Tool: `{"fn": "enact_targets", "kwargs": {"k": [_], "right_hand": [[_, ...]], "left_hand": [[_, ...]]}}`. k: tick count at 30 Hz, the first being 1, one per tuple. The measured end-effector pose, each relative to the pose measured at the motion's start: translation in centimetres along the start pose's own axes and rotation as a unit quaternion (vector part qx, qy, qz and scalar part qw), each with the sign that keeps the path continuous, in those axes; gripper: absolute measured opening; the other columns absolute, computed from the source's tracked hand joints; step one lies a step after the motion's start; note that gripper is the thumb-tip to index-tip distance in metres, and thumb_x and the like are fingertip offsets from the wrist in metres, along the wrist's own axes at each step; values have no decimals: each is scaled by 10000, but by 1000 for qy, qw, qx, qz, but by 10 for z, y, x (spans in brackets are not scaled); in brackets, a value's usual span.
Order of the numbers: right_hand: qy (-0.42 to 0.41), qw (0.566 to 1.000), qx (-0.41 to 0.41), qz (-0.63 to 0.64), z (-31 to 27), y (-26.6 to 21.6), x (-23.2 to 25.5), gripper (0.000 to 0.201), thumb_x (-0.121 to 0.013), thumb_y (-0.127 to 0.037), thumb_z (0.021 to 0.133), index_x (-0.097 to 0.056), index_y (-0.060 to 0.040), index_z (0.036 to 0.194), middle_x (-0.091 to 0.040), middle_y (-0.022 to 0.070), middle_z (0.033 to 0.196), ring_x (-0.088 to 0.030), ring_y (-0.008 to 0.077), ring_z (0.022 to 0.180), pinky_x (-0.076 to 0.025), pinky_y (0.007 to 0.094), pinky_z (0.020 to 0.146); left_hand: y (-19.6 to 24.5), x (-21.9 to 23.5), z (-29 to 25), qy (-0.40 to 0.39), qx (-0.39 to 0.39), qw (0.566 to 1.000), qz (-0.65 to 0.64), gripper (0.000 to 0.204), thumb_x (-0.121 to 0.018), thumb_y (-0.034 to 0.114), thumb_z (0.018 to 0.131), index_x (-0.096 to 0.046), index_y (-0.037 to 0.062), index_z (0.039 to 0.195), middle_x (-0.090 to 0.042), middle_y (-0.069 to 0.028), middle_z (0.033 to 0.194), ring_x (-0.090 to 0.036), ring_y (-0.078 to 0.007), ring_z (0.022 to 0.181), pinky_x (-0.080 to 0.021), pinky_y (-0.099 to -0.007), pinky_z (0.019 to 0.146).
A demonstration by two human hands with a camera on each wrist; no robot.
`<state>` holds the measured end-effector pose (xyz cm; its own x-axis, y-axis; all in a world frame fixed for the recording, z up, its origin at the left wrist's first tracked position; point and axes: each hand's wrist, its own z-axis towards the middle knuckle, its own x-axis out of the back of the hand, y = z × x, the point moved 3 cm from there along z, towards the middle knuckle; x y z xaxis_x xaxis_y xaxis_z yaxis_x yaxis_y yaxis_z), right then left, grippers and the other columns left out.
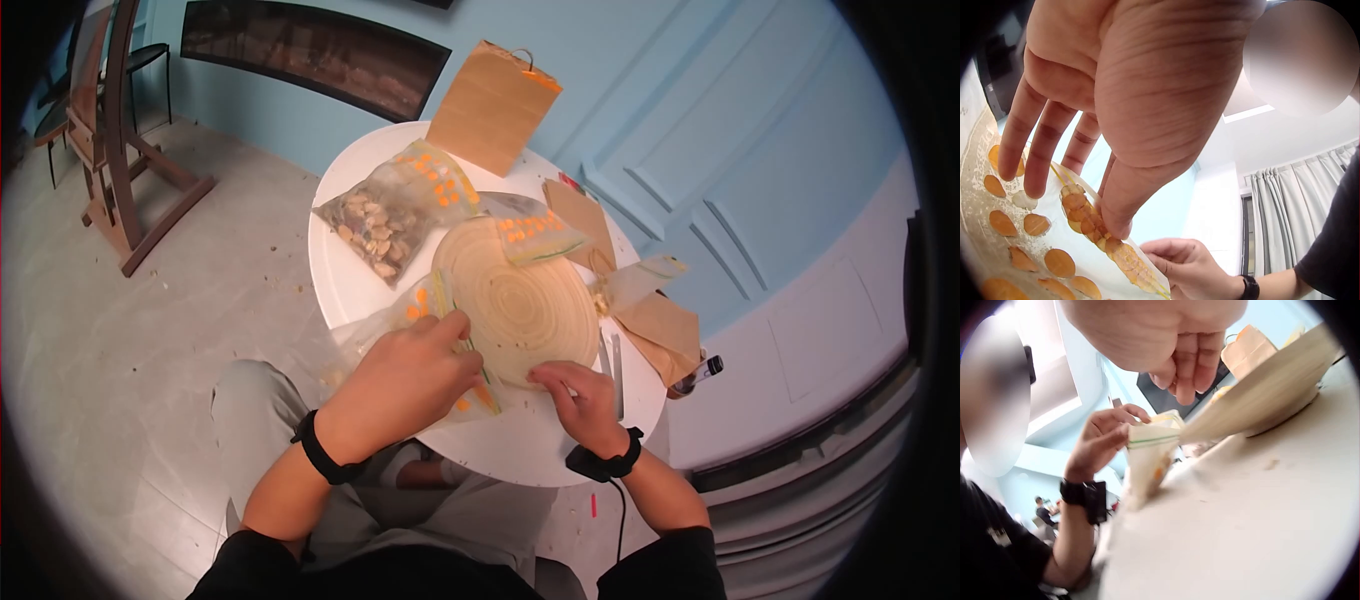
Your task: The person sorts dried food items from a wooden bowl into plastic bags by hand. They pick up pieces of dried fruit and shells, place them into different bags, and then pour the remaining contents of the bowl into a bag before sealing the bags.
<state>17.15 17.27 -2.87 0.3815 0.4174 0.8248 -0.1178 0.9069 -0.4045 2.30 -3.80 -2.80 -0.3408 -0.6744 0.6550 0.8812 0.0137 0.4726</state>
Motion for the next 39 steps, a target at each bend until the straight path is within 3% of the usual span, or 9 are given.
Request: {"fn": "enact_targets", "kwargs": {"k": [3,7,10,14,17,20,27,34,39], "right_hand": [[-45,973,-147,173,32,-27,-13,166,-667,-24,944,-727,22,1091,-753,131,932,-738,158,826,-556,272,727],[-136,961,-110,214,60,-36,-39,195,-628,-11,925,-719,4,1097,-748,133,896,-673,184,691,-537,275,721],[-216,965,-92,117,77,-46,-35,195,-636,-46,923,-724,-19,1095,-743,135,854,-665,213,665,-530,293,695],[-85,975,-72,195,72,-41,-39,192,-626,-47,910,-747,-59,1060,-724,122,805,-641,225,639,-500,342,630],[-120,979,-56,152,70,-38,-34,170,-624,-44,916,-747,-50,1033,-714,115,818,-666,224,694,-521,327,653],[-56,985,26,162,68,-35,-25,143,-633,-58,924,-742,-37,1016,-702,120,842,-683,236,737,-544,300,678],[9,965,-150,213,44,33,2,165,-621,-40,940,-729,24,1046,-751,115,953,-697,132,782,-561,277,701],[58,936,-183,296,24,83,-18,146,-645,-21,923,-733,24,1030,-734,83,845,-628,84,674,-497,239,614],[87,951,-167,245,19,72,-8,131,-665,-16,904,-741,1,1009,-715,115,822,-628,109,645,-487,250,585]], "left_hand": [[3,-1,2,-1,-2,1000,1,107,-758,181,850,-733,102,918,-614,-81,1008,-666,-299,838,-555,-411,707],[7,2,2,-3,-8,1000,2,126,-759,186,854,-732,100,943,-624,-83,1025,-666,-300,843,-555,-409,710],[5,9,-1,-5,-9,1000,24,140,-748,220,878,-735,105,956,-619,-79,1038,-664,-286,826,-554,-400,705],[3,15,-2,3,10,999,35,151,-733,261,904,-747,117,949,-611,-74,1054,-665,-264,802,-552,-386,693],[3,13,-4,-3,13,999,39,151,-736,264,903,-757,121,947,-615,-80,1049,-665,-266,796,-553,-380,691],[3,12,-9,3,6,999,50,149,-747,258,895,-764,118,944,-620,-88,1050,-665,-271,796,-555,-374,693],[-5,54,-25,48,73,995,45,144,-819,173,832,-762,69,913,-620,-100,1045,-660,-245,829,-542,-340,734],[-12,151,-13,165,122,966,155,92,-795,36,826,-719,-2,858,-603,-114,1035,-642,-208,842,-513,-322,767],[-20,171,13,148,126,964,183,75,-757,19,864,-706,-29,891,-579,-93,1026,-645,-161,843,-543,-277,709]]}}
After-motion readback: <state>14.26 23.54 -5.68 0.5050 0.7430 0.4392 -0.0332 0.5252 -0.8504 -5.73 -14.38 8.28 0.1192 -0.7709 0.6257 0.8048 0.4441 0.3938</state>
